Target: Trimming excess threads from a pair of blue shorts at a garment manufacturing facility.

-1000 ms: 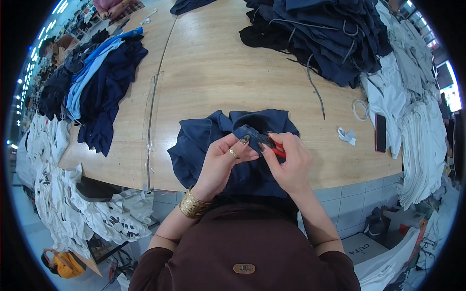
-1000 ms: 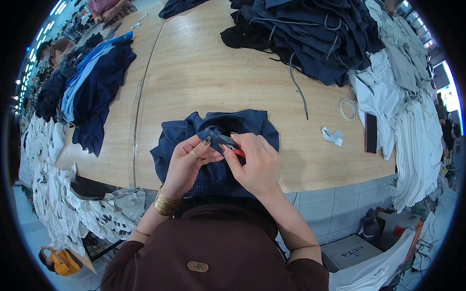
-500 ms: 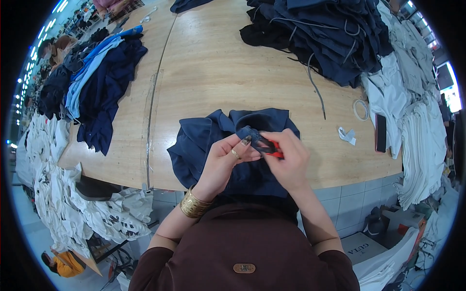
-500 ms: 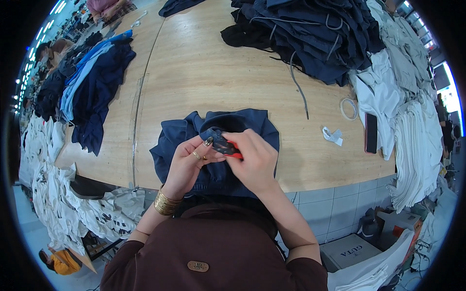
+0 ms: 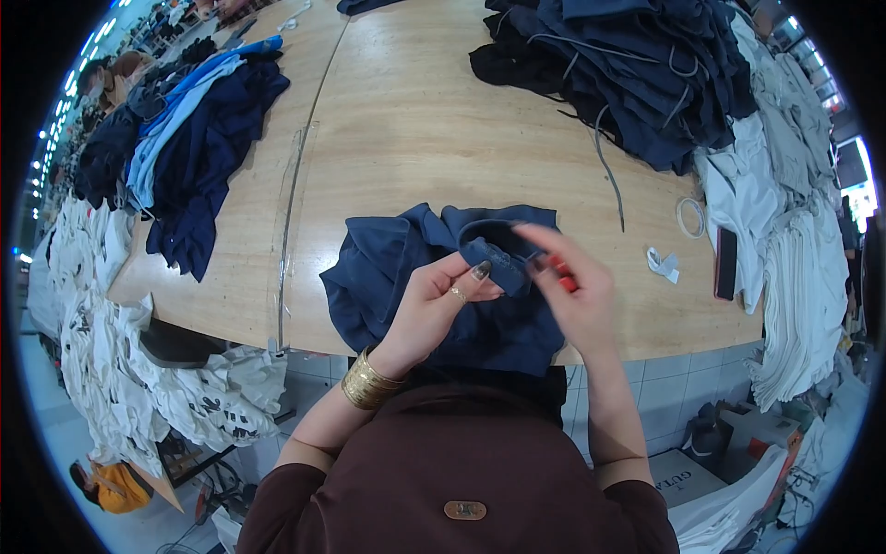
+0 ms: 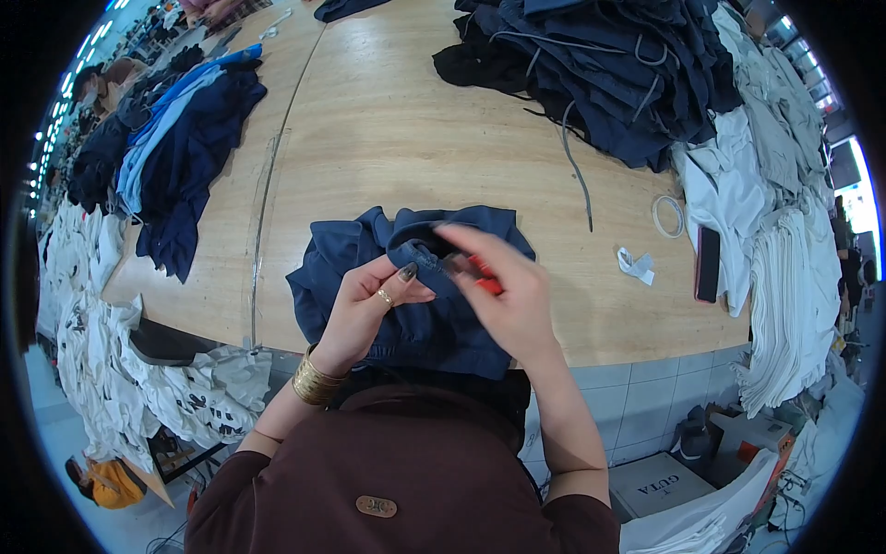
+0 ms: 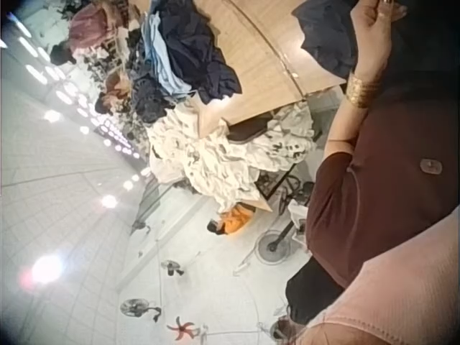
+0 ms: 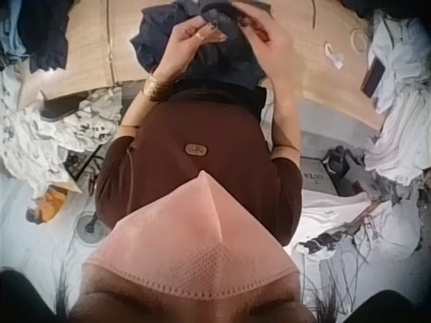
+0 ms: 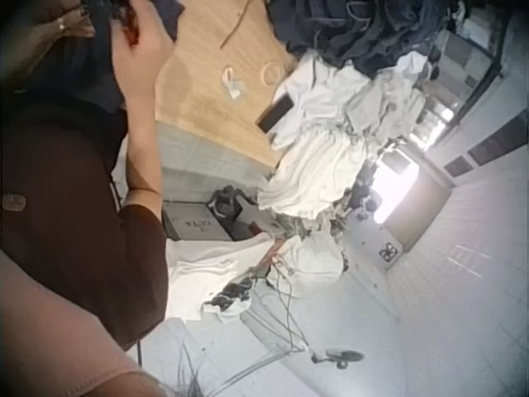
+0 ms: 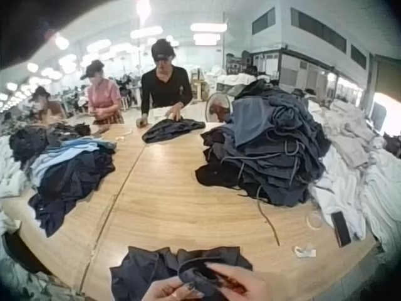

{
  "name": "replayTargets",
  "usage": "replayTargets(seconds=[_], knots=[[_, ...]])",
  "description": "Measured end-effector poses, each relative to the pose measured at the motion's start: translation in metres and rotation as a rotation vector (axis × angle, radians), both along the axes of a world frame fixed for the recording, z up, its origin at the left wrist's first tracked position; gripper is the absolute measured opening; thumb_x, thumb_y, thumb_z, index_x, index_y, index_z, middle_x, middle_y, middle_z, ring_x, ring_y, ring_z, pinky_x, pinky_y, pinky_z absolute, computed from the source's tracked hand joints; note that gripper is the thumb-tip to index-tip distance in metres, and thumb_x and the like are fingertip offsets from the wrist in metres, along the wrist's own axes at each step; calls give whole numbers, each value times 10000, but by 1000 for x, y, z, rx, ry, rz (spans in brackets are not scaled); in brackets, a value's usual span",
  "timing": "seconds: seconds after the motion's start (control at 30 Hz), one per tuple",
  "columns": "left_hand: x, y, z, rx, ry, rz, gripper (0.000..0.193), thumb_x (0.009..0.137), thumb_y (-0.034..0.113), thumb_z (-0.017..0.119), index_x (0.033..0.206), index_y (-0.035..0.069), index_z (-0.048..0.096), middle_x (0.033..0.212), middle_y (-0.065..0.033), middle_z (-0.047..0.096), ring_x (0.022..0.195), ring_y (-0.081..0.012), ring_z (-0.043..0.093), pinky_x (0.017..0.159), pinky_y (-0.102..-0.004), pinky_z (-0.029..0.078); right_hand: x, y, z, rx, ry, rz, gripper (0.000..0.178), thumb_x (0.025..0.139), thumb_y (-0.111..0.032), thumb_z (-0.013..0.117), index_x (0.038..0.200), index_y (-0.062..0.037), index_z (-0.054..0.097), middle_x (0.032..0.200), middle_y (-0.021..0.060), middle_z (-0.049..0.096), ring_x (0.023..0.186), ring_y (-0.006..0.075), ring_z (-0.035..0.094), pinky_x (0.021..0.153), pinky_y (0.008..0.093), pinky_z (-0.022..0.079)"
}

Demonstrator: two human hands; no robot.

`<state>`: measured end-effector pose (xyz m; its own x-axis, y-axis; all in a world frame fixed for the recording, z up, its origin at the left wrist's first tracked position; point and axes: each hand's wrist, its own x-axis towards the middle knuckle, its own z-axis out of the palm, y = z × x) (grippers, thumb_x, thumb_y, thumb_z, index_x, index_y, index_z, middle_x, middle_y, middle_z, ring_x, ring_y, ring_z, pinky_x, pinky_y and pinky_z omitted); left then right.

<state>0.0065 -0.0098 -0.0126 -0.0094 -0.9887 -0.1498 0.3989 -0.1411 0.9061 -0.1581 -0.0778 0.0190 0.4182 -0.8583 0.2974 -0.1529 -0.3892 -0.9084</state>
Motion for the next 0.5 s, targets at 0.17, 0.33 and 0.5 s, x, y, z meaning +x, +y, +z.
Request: replayTargets(seconds=[0.17,0.33,0.5], knots=[[0,0,5,-97,-131,-2,234,927,121,513,1102,-15,587,981,-57,642,875,-127,614,833,-280,488,-7,0,-12,-138,282,-242,280,724,87,627,983,-20,623,901,99,639,783,156,640,696,232,491],[2,1,1,-77,-73,-7,243,926,104,512,1123,-19,583,1008,-39,622,903,-90,572,839,-238,459,-1,3,0,-76,118,74,253,737,71,632,974,-18,633,869,87,646,773,141,636,700,234,487],[6,0,1,-109,-110,-21,237,922,83,507,1125,-18,574,1007,-17,604,907,-61,543,829,-210,438,-1,2,-5,47,-10,-163,178,783,51,603,944,-12,647,845,75,657,783,137,635,705,228,478]])
